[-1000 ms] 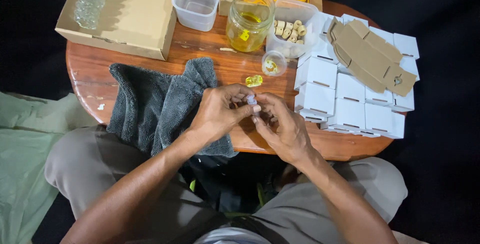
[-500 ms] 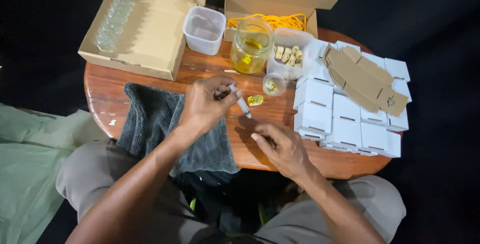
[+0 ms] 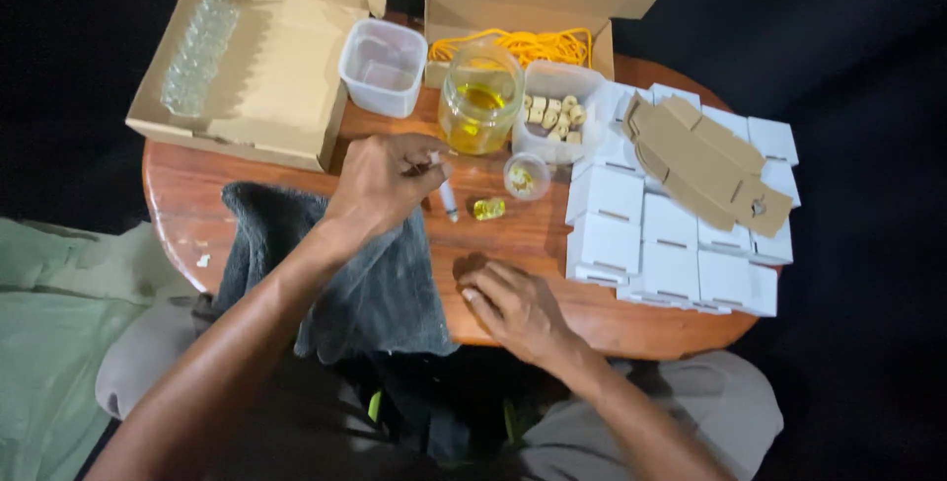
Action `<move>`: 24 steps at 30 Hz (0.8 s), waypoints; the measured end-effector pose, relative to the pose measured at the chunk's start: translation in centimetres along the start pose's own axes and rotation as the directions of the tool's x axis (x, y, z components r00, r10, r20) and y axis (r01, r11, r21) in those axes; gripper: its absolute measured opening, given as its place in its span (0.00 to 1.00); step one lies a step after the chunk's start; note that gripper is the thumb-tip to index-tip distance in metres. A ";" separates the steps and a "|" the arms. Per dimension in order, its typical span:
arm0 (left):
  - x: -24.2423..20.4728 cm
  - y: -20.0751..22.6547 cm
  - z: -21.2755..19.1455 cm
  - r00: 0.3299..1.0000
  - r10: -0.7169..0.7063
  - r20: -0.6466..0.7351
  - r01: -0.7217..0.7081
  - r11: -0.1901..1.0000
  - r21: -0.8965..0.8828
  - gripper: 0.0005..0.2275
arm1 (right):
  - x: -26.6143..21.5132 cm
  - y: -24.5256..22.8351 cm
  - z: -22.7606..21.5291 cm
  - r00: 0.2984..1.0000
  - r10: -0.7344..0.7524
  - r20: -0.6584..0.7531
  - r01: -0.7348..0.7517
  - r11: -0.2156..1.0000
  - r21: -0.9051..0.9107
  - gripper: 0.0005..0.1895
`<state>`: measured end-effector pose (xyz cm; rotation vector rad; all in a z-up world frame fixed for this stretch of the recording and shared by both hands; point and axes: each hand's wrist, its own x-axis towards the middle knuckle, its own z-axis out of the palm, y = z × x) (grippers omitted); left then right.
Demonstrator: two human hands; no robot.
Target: Assembling small components using a syringe and strings at a table
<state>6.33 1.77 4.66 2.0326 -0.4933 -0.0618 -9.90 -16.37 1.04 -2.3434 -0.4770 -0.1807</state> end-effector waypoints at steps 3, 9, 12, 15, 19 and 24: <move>0.8 1.4 -1.1 0.992 -0.119 0.030 0.118 0.993 0.020 0.11 | -0.2 0.9 0.7 1.000 0.023 0.011 -0.023 1.000 -0.009 0.04; 1.9 0.4 -2.1 0.944 -0.324 0.063 0.315 0.942 0.117 0.13 | 0.5 0.7 -0.2 0.999 -0.006 0.053 0.006 1.000 -0.007 0.08; 3.9 0.7 -3.7 0.946 -0.319 0.057 0.312 0.944 0.110 0.10 | 1.1 0.7 -0.6 0.995 0.034 0.099 -0.043 0.995 0.090 0.06; 4.3 1.2 -4.3 0.926 -0.373 0.061 0.378 0.908 -0.179 0.12 | 0.8 1.3 -0.5 0.993 0.054 0.109 -0.061 0.996 0.061 0.09; 4.2 0.8 -3.5 0.938 -0.344 0.050 0.340 0.876 -0.341 0.13 | 1.5 1.2 -1.0 0.996 0.034 0.087 -0.041 0.996 0.081 0.08; 5.8 2.8 -5.5 0.984 0.030 -0.177 -0.052 0.991 -0.122 0.12 | 1.8 1.0 -1.4 0.988 0.067 0.139 -0.084 0.989 0.123 0.07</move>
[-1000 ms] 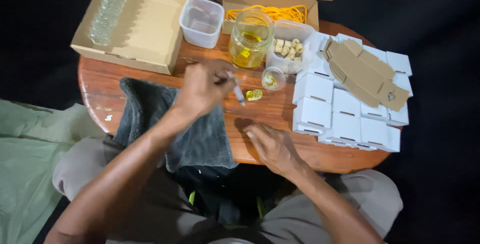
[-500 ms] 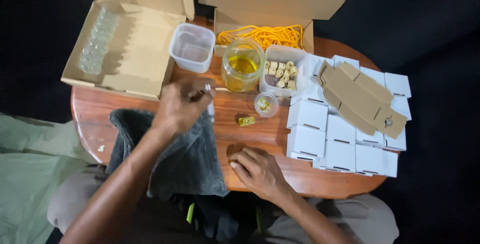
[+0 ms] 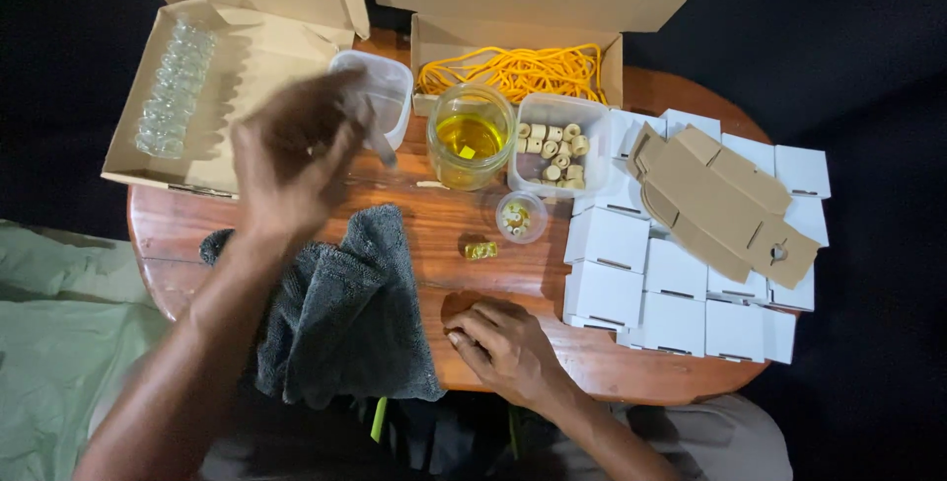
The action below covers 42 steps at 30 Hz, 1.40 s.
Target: Assembling small components using a syringe and strings at a table
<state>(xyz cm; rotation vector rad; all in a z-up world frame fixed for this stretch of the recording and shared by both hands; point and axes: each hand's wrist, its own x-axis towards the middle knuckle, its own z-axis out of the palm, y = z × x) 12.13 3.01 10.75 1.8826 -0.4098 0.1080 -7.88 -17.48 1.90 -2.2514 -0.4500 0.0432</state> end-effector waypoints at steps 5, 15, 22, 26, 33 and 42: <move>1.4 -2.3 0.9 0.953 0.300 -0.045 -0.284 0.935 0.210 0.14 | 0.1 0.3 0.0 1.000 -0.004 -0.023 0.004 1.000 0.009 0.08; 1.7 -8.2 2.5 0.793 0.600 0.107 -0.531 0.594 0.604 0.11 | -0.3 0.4 0.4 0.999 -0.021 -0.037 0.021 1.000 0.005 0.07; 1.3 -9.6 2.7 0.854 0.512 0.095 -0.441 0.613 0.656 0.15 | -0.4 0.6 0.7 1.000 0.012 -0.011 -0.012 1.000 -0.002 0.06; 1.1 -10.0 2.9 0.901 0.430 0.059 -0.367 0.682 0.632 0.16 | -0.3 0.5 0.6 0.999 -0.016 -0.033 0.015 1.000 -0.022 0.06; 1.1 -10.3 2.9 0.940 0.338 0.054 -0.294 0.715 0.634 0.15 | -0.3 0.4 0.5 0.999 -0.016 -0.047 0.017 1.000 0.020 0.09; -3.7 -6.7 3.8 0.946 0.314 0.076 -0.310 0.813 0.492 0.17 | 0.1 0.4 0.3 0.996 -0.032 -0.081 0.036 0.998 0.044 0.04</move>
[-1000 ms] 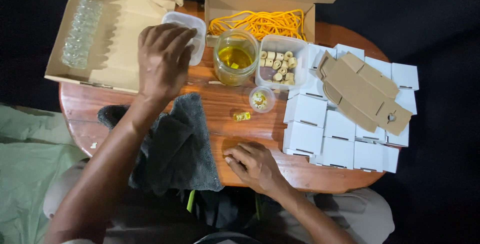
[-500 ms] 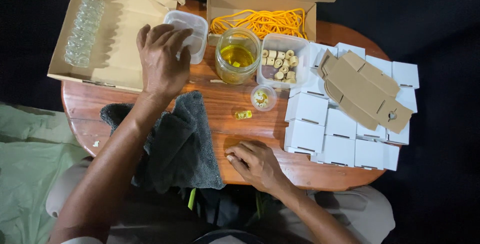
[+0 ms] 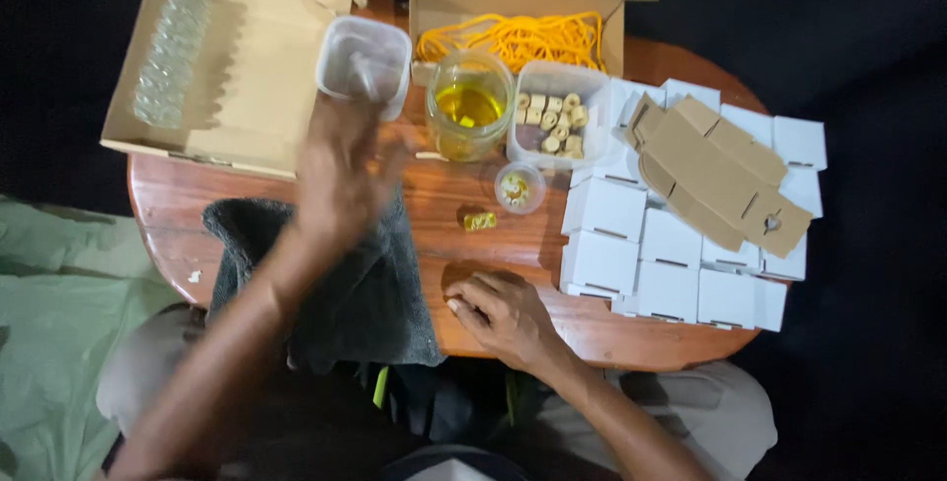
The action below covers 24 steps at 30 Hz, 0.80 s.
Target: Assembling small components using a syringe and strings at a table
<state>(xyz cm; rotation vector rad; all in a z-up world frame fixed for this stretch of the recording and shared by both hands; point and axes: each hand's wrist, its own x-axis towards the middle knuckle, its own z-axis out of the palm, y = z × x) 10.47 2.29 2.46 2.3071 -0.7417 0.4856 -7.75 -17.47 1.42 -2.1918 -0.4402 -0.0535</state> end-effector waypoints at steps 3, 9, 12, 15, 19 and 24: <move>-3.9 3.3 1.2 1.000 -0.004 0.027 0.011 0.966 -0.258 0.18 | 0.2 -0.2 0.2 1.000 0.005 -0.024 -0.006 1.000 -0.025 0.03; -6.2 5.0 5.8 0.920 -0.162 0.358 0.259 0.936 -0.240 0.26 | 0.2 -0.9 -0.1 1.000 -0.027 0.006 0.027 0.999 -0.044 0.03; -5.9 5.1 6.0 0.969 -0.012 0.246 0.084 0.955 -0.285 0.14 | 0.0 -0.9 0.2 0.999 -0.029 -0.019 0.027 0.997 -0.073 0.03; -6.3 4.7 6.3 0.967 -0.015 0.255 0.084 0.961 -0.262 0.11 | -0.3 -0.5 0.5 1.000 -0.027 -0.006 0.026 0.990 -0.140 0.03; -6.2 4.8 6.2 0.973 0.033 0.229 0.038 0.954 -0.298 0.10 | -0.7 -0.1 0.8 0.999 0.018 0.042 -0.012 0.988 -0.151 0.05; -6.2 5.1 6.0 0.978 0.020 0.208 0.037 0.963 -0.268 0.08 | -0.6 -0.1 0.9 0.999 -0.045 0.001 0.045 0.984 -0.171 0.06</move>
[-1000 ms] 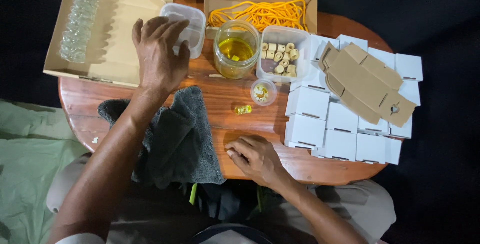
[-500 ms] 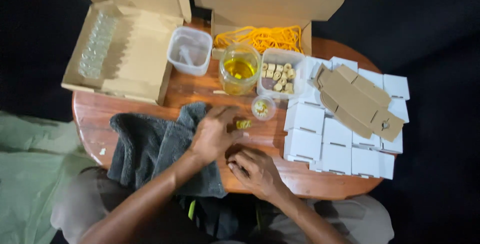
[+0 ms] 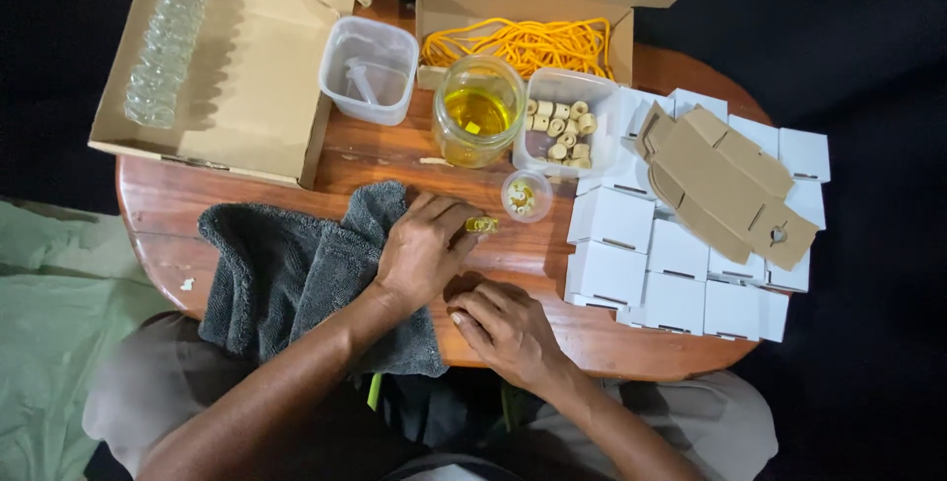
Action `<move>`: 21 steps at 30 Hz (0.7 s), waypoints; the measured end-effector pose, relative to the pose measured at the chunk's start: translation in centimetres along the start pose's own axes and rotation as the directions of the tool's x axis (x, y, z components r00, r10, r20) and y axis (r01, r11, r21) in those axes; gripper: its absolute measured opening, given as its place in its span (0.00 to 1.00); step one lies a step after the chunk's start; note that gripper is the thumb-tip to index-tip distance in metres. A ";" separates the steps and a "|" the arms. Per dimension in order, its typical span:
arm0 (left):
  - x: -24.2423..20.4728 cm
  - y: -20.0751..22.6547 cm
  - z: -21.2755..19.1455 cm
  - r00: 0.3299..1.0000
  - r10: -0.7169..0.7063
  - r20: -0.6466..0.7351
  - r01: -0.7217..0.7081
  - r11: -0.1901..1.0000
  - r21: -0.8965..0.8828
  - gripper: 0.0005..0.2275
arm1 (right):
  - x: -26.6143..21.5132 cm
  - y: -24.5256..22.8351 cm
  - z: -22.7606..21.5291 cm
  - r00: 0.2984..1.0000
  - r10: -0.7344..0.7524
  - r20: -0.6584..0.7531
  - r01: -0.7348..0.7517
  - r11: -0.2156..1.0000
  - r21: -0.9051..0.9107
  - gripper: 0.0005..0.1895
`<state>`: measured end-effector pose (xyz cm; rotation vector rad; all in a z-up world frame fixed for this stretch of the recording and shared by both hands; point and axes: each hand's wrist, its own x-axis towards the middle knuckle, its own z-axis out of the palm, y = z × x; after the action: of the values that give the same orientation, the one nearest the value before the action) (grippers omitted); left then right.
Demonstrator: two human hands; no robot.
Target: Assembling small components using a syringe and strings at a table
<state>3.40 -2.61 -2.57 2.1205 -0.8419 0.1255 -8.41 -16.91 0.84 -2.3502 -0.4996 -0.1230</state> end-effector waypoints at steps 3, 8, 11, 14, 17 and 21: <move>0.2 0.3 -0.3 1.000 0.010 -0.010 -0.010 1.000 0.014 0.10 | 0.2 -0.3 0.0 1.000 -0.001 -0.019 0.001 1.000 -0.005 0.06; -0.1 -0.3 0.0 1.000 0.016 -0.001 -0.016 1.000 0.008 0.09 | 0.5 -0.6 0.1 1.000 -0.005 0.015 0.006 1.000 -0.014 0.05; 0.0 -0.3 0.2 1.000 -0.018 -0.004 0.018 0.999 0.043 0.10 | 0.9 -0.7 0.0 1.000 -0.001 -0.014 0.001 1.000 0.001 0.04; 0.1 -0.3 0.3 0.998 -0.058 -0.009 0.059 0.994 0.097 0.11 | 0.8 -0.4 0.3 0.999 -0.002 -0.035 0.002 1.000 0.000 0.04; 0.3 -0.3 0.2 0.997 -0.073 0.000 0.073 0.994 0.083 0.10 | 0.6 -0.2 0.5 0.999 -0.009 -0.049 0.009 1.000 -0.004 0.04; 0.3 -0.4 0.0 0.984 -0.175 0.027 0.174 0.985 0.018 0.10 | 0.2 -0.2 1.1 0.997 0.002 -0.077 -0.002 1.000 -0.001 0.04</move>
<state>3.81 -2.59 -2.71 2.2046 -0.6695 0.0102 -8.32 -15.98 0.19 -2.3367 -0.4600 -0.2123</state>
